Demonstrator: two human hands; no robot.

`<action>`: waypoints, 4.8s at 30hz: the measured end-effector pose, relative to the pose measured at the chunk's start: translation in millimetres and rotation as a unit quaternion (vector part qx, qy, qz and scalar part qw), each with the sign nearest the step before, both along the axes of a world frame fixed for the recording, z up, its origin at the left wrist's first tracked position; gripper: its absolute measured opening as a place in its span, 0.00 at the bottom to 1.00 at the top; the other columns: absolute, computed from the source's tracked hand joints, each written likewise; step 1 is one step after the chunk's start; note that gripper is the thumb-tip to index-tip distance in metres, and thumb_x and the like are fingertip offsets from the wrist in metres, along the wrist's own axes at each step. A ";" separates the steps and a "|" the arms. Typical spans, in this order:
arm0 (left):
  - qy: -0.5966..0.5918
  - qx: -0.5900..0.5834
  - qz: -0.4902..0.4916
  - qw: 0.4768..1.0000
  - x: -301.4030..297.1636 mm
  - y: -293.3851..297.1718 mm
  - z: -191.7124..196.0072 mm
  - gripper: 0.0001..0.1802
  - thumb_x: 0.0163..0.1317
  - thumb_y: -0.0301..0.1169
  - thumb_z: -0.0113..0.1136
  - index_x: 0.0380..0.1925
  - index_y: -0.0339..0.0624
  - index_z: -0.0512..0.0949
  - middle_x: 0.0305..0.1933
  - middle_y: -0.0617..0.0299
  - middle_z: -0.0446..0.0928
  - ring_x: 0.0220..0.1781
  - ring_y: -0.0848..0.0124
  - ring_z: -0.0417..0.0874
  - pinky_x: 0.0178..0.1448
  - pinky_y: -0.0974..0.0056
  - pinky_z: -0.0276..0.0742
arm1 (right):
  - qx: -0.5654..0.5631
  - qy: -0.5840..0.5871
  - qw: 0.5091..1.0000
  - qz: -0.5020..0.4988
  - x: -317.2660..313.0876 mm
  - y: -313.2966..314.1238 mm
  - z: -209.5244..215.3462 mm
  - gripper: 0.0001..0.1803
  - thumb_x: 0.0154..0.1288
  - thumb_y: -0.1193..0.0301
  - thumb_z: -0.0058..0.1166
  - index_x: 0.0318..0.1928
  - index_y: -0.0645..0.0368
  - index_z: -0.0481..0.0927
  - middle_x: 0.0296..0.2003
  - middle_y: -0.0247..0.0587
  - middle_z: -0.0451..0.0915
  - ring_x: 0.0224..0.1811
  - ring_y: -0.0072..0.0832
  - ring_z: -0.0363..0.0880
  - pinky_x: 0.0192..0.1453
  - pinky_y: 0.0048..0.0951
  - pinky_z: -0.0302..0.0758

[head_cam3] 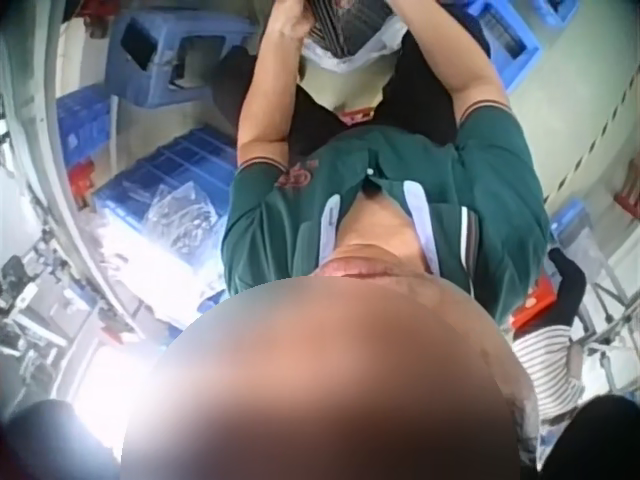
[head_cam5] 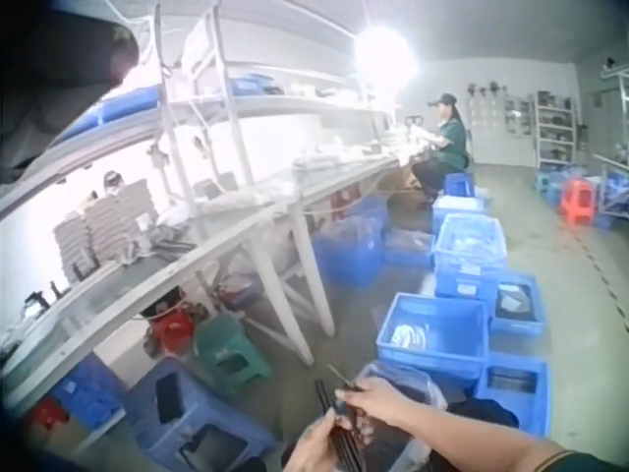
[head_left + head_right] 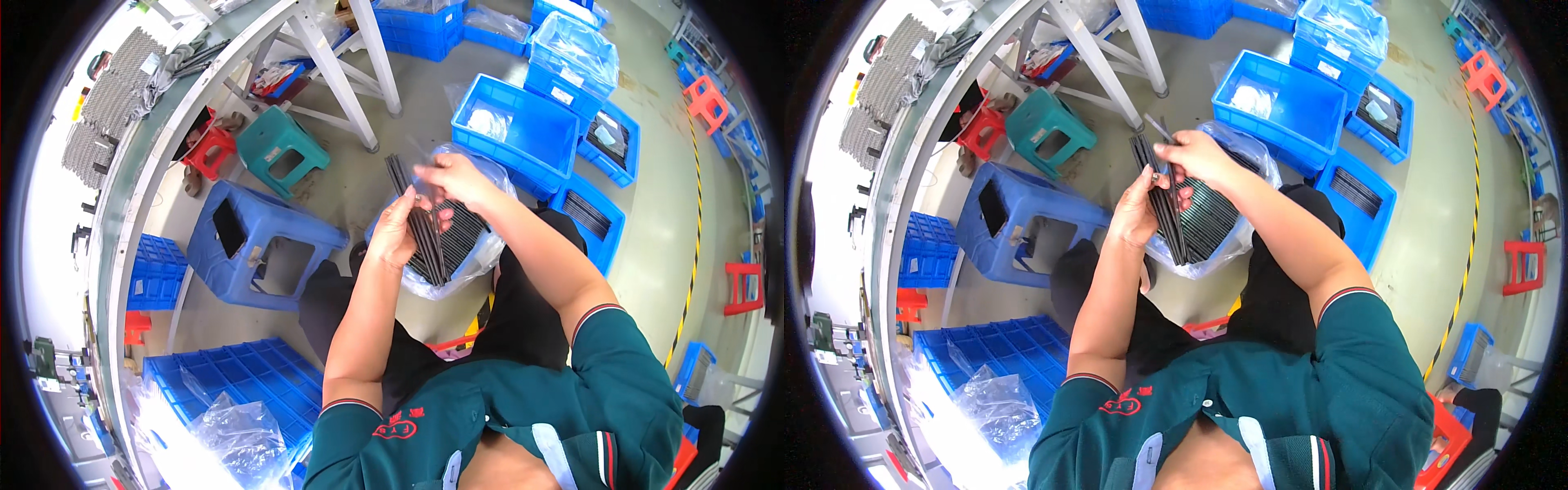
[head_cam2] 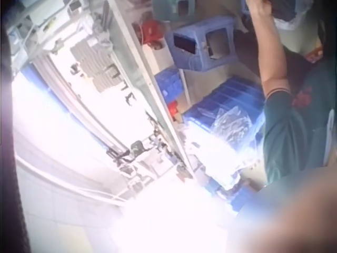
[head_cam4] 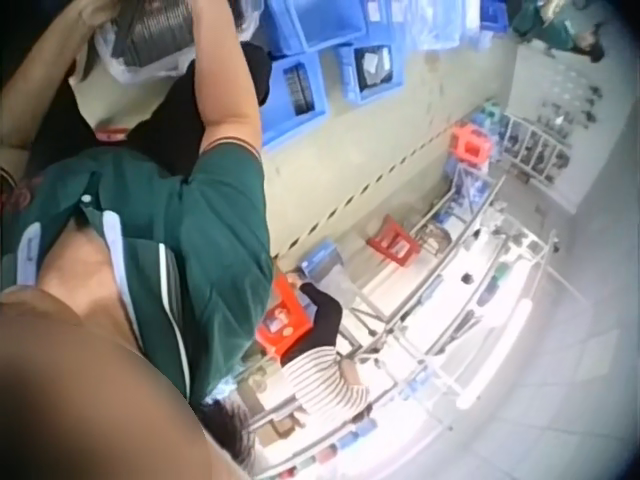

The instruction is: Sorting and inspecting black rods and placing them into storage bins in a manufacturing environment.

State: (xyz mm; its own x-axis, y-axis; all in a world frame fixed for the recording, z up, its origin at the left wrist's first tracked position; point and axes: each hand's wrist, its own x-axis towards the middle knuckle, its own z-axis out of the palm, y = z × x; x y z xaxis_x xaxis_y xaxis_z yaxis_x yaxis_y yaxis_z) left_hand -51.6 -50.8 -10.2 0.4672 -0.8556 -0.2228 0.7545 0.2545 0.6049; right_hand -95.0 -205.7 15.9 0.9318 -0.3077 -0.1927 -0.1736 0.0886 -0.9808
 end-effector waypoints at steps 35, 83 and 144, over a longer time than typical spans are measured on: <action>-0.070 0.045 0.198 0.977 -4.4 -9.9 -2.7 0.17 0.67 0.43 0.47 0.33 0.39 0.72 0.17 0.62 0.67 0.14 0.69 0.69 0.18 0.63 0.70 | 0.116 -0.034 0.987 0.106 -18.3 32.9 12.4 0.30 0.60 0.79 0.41 0.65 0.62 0.56 0.24 0.42 0.74 0.14 0.20 0.69 0.15 0.20 0.64; -0.096 0.035 0.183 0.978 3.0 -7.7 -0.9 0.15 0.66 0.41 0.51 0.29 0.40 0.75 0.20 0.65 0.71 0.18 0.77 0.69 0.25 0.70 0.69 | 0.309 0.030 0.950 0.040 -16.5 41.3 2.2 0.13 0.68 0.64 0.47 0.35 0.62 0.75 0.18 0.31 0.69 0.13 0.17 0.63 0.13 0.19 0.60; -0.047 0.007 0.212 0.976 29.9 63.6 51.1 0.22 0.68 0.44 0.44 0.26 0.35 0.70 0.35 0.52 0.68 0.35 0.65 0.69 0.43 0.61 0.67 | -0.368 0.152 0.901 -0.172 101.1 -131.1 -250.7 0.27 0.54 0.47 0.57 0.38 0.59 0.80 0.35 0.53 0.80 0.42 0.47 0.78 0.46 0.41 0.71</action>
State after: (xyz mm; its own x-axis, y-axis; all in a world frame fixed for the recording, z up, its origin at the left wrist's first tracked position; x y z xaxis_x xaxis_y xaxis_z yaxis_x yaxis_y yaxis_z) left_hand -21.6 12.8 40.9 0.7979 -0.5776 -0.1723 0.5241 0.5236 0.6717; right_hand 6.1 -336.8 -234.7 0.6953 -0.7171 -0.0489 -0.5304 -0.4659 -0.7083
